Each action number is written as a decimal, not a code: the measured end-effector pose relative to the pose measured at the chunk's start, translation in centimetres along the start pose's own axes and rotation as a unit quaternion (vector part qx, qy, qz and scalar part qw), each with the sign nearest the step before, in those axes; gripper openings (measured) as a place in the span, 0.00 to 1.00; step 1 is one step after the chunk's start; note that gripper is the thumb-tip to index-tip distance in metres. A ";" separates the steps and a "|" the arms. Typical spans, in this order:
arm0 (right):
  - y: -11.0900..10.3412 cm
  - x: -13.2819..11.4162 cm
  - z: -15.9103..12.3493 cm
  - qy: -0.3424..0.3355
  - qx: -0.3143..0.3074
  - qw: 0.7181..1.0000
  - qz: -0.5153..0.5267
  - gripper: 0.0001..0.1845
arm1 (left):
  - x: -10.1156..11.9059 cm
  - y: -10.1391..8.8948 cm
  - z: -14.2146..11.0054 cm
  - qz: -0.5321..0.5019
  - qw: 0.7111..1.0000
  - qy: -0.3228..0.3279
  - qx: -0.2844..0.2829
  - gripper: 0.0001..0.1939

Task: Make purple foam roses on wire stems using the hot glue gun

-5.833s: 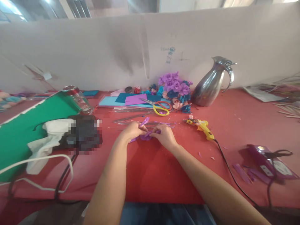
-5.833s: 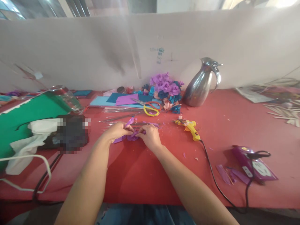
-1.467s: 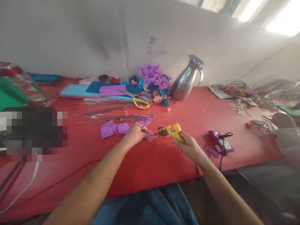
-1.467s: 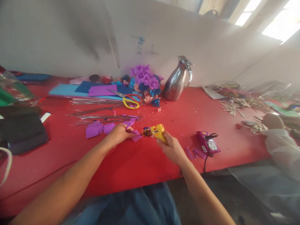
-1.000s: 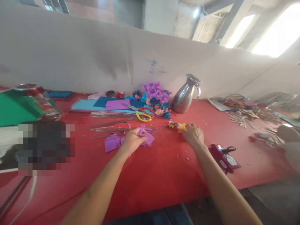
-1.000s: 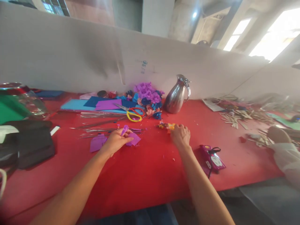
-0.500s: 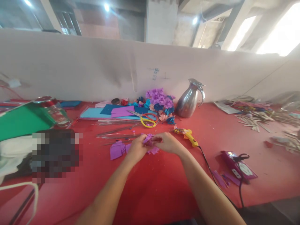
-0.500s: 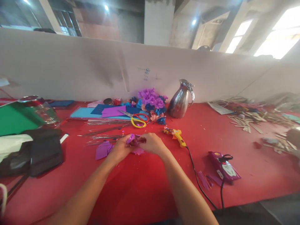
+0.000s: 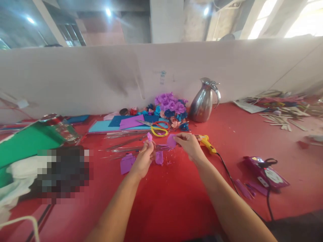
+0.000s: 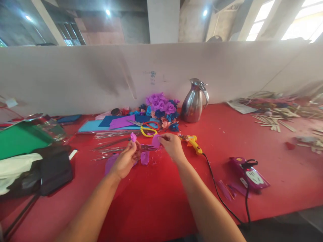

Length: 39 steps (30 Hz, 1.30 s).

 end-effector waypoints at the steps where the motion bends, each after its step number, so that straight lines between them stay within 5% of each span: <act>1: -0.2 0.1 0.0 0.010 0.010 0.999 0.034 0.13 | 0.0 0.0 0.0 -0.044 0.999 -0.008 0.006 0.14; 10: 0.4 -0.3 -0.7 0.031 0.024 0.989 0.140 0.13 | 0.4 0.3 0.0 -0.118 0.993 -0.010 0.006 0.07; 19: 1.0 -0.1 -1.1 0.027 0.047 0.986 0.160 0.14 | -1.1 1.4 -0.2 -0.079 0.996 -0.031 -0.024 0.10; 30: 2.2 -0.2 -1.6 0.023 0.037 0.987 0.156 0.11 | -2.8 1.9 -0.4 -0.165 0.980 -0.108 -0.013 0.13; 39: 3.0 -0.5 -2.3 0.036 0.025 0.985 0.164 0.07 | -3.3 2.2 -0.4 -0.137 0.985 -0.101 -0.022 0.16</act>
Point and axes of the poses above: each hand's wrist, its own z-axis towards the middle knuckle, its own y-axis out of the palm, x = y × z, the point moved 10 cm from there along z, towards the middle knuckle, and after that the axes turned 2 degrees about -z, right-handed, at the moved point
